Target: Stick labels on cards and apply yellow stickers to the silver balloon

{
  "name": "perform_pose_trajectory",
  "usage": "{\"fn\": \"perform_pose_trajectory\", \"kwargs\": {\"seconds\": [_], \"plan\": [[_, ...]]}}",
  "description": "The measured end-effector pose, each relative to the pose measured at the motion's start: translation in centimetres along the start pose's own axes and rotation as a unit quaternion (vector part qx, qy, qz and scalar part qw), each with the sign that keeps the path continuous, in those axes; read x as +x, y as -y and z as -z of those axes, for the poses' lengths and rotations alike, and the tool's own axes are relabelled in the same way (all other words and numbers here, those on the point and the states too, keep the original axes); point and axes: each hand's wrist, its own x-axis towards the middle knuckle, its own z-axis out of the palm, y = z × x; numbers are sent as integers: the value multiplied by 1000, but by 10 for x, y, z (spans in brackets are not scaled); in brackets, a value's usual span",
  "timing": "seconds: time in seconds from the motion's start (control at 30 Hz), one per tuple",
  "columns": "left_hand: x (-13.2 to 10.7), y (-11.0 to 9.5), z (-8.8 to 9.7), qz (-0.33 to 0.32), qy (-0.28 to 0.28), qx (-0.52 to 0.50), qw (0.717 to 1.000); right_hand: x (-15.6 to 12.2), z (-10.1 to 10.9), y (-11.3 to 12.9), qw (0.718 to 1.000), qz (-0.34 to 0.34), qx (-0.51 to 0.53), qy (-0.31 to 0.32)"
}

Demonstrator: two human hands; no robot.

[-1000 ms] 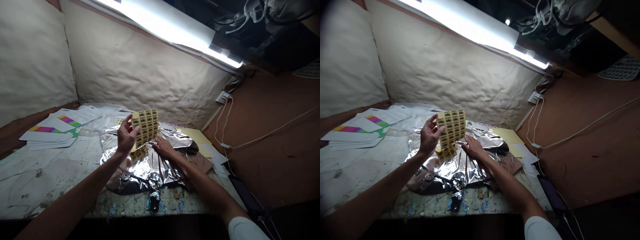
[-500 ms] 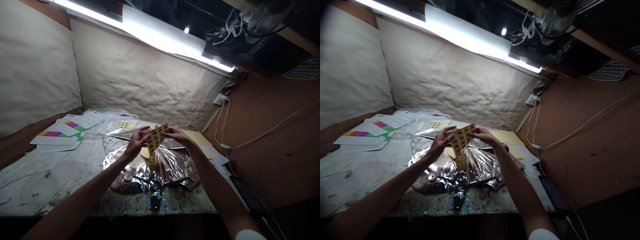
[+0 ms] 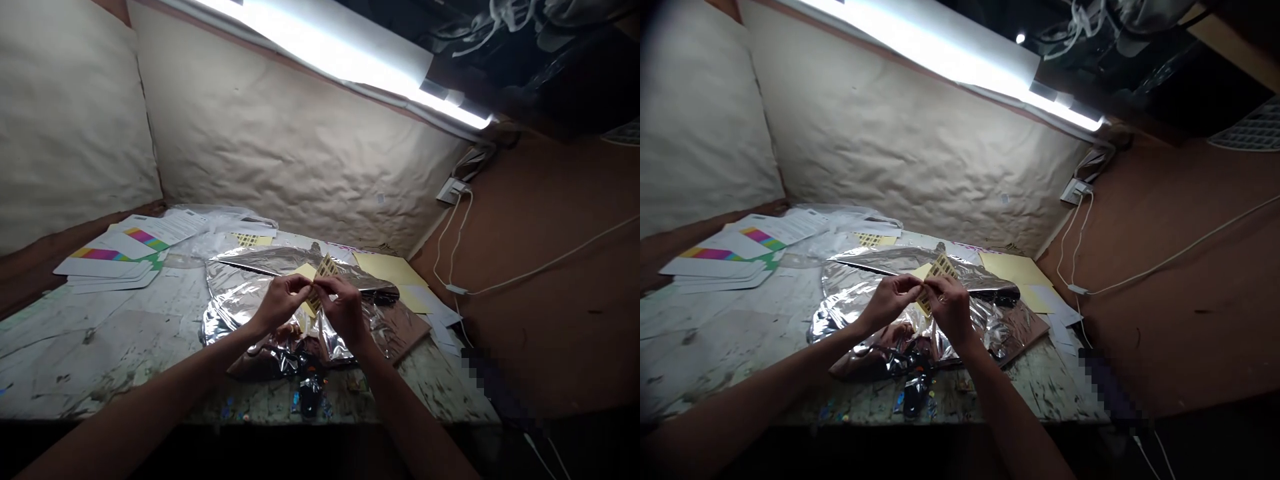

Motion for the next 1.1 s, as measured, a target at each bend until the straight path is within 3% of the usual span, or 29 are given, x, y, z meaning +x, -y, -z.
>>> {"fn": "perform_pose_trajectory", "kwargs": {"seconds": [0.27,0.63,1.1], "plan": [[-6,-2,-6,-67,8,82,994,-14,3,-10,1000,-22,-16,-6],[-10,7,-12,-75,-5,128,989,-18,5,-17,999,-41,-19,11],[-11,12,-9,-86,10,181,980,-18,4,-20,998,5,-55,35]]}}
